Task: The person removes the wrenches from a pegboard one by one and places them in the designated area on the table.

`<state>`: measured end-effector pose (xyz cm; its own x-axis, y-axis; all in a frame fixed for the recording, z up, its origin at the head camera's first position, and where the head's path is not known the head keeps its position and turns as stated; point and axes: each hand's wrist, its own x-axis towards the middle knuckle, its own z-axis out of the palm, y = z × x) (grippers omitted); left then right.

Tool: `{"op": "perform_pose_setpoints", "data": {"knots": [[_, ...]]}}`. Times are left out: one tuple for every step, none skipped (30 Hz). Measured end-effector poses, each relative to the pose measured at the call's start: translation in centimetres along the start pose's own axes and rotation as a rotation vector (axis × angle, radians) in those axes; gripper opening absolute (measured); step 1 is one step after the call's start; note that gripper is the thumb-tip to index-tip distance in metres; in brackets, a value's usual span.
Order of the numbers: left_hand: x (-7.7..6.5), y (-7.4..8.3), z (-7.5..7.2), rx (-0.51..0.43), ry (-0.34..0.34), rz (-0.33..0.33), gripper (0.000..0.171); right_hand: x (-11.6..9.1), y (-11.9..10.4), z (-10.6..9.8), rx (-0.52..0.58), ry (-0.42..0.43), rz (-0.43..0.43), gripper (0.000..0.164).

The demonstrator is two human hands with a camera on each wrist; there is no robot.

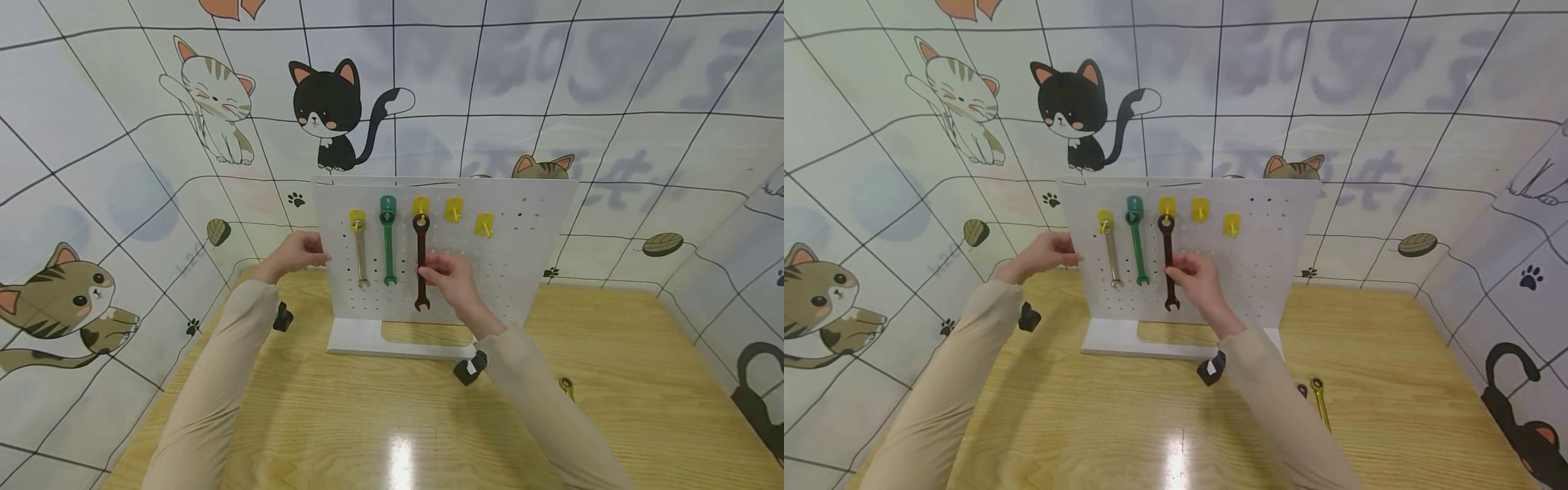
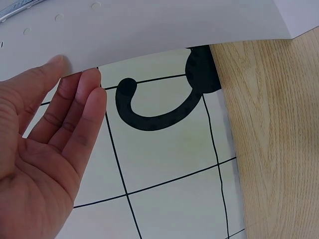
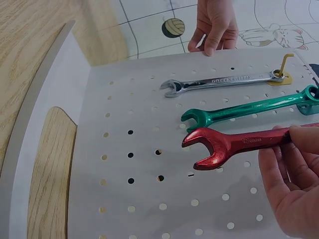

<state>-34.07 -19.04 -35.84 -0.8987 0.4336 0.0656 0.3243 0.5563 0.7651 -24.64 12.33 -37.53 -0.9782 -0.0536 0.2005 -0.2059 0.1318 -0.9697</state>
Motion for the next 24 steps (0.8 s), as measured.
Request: {"op": "perform_pose_setpoints", "data": {"knots": [[0.0, 0.0, 0.0, 0.001, 0.000, 0.001, 0.011, -0.1, 0.0, 0.0, 0.004, -0.003, -0.001, 0.020], [0.0, 0.0, 0.0, 0.003, 0.000, 0.005, 0.011, -0.1, 0.0, 0.0, 0.006, -0.005, -0.001, 0.020], [0.0, -0.1, 0.0, 0.005, 0.000, 0.006, 0.011, -0.2, 0.0, -0.1, 0.007, -0.007, -0.002, 0.020], [0.0, -0.1, 0.0, 0.007, 0.000, 0.009, 0.011, -0.2, 0.0, -0.1, 0.008, -0.008, -0.004, 0.021], [0.0, -0.1, 0.0, 0.011, 0.001, 0.011, 0.011, -0.3, -0.1, -0.1, 0.008, -0.010, -0.006, 0.021], [0.0, -0.1, 0.0, 0.012, 0.004, 0.010, 0.010, -0.4, -0.1, -0.1, 0.009, -0.013, -0.008, 0.021], [0.0, -0.1, 0.0, 0.014, 0.005, 0.010, 0.010, -0.5, -0.2, -0.2, 0.011, -0.016, -0.010, 0.021], [0.1, -0.1, 0.0, 0.015, 0.004, 0.010, 0.010, -0.6, -0.3, -0.2, 0.009, -0.018, -0.012, 0.020], [0.1, -0.1, 0.0, 0.013, 0.005, 0.007, 0.010, -0.7, -0.4, -0.3, 0.008, -0.022, -0.014, 0.020], [0.1, -0.1, 0.0, 0.011, 0.005, 0.008, 0.010, -0.9, -0.5, -0.3, 0.004, -0.027, -0.015, 0.020], [0.1, -0.1, 0.0, 0.008, 0.004, 0.008, 0.010, -1.1, -0.7, -0.3, 0.000, -0.032, -0.017, 0.020], [0.1, -0.1, 0.1, 0.005, 0.002, 0.011, 0.010, -1.2, -0.8, -0.4, -0.001, -0.038, -0.019, 0.020], [0.1, -0.1, 0.1, 0.007, 0.000, 0.015, 0.010, -1.3, -1.0, -0.4, 0.002, -0.042, -0.017, 0.020], [0.0, -0.1, 0.1, 0.002, -0.001, 0.016, 0.010, -1.5, -1.1, -0.5, 0.004, -0.048, -0.015, 0.020], [0.0, 0.0, 0.1, 0.003, -0.001, 0.017, 0.011, -1.6, -1.3, -0.5, 0.010, -0.054, -0.014, 0.019], [0.0, -0.1, 0.1, 0.003, -0.002, 0.017, 0.011, -1.7, -1.4, -0.5, 0.016, -0.060, -0.012, 0.019], [0.0, 0.0, 0.0, 0.007, -0.002, 0.015, 0.011, -1.8, -1.5, -0.6, 0.025, -0.068, -0.010, 0.019], [0.0, 0.0, 0.0, 0.011, -0.002, 0.014, 0.012, -1.9, -1.6, -0.6, 0.034, -0.074, -0.011, 0.019], [0.0, 0.0, 0.0, 0.012, 0.000, 0.010, 0.011, -2.0, -1.7, -0.6, 0.041, -0.082, -0.010, 0.019], [0.0, 0.0, 0.0, 0.011, 0.000, 0.006, 0.011, -2.1, -1.8, -0.6, 0.047, -0.090, -0.013, 0.020], [0.0, -0.1, 0.0, 0.014, -0.001, 0.007, 0.012, -2.1, -1.9, -0.6, 0.055, -0.097, -0.016, 0.021], [0.0, -0.1, 0.0, 0.013, -0.001, 0.007, 0.012, -2.2, -2.0, -0.7, 0.063, -0.104, -0.019, 0.022], [0.0, -0.1, 0.0, 0.017, 0.000, 0.006, 0.012, -2.3, -2.1, -0.7, 0.069, -0.110, -0.021, 0.022], [0.1, -0.1, 0.0, 0.015, -0.001, 0.006, 0.012, -2.4, -2.2, -0.7, 0.074, -0.118, -0.026, 0.022]]}}
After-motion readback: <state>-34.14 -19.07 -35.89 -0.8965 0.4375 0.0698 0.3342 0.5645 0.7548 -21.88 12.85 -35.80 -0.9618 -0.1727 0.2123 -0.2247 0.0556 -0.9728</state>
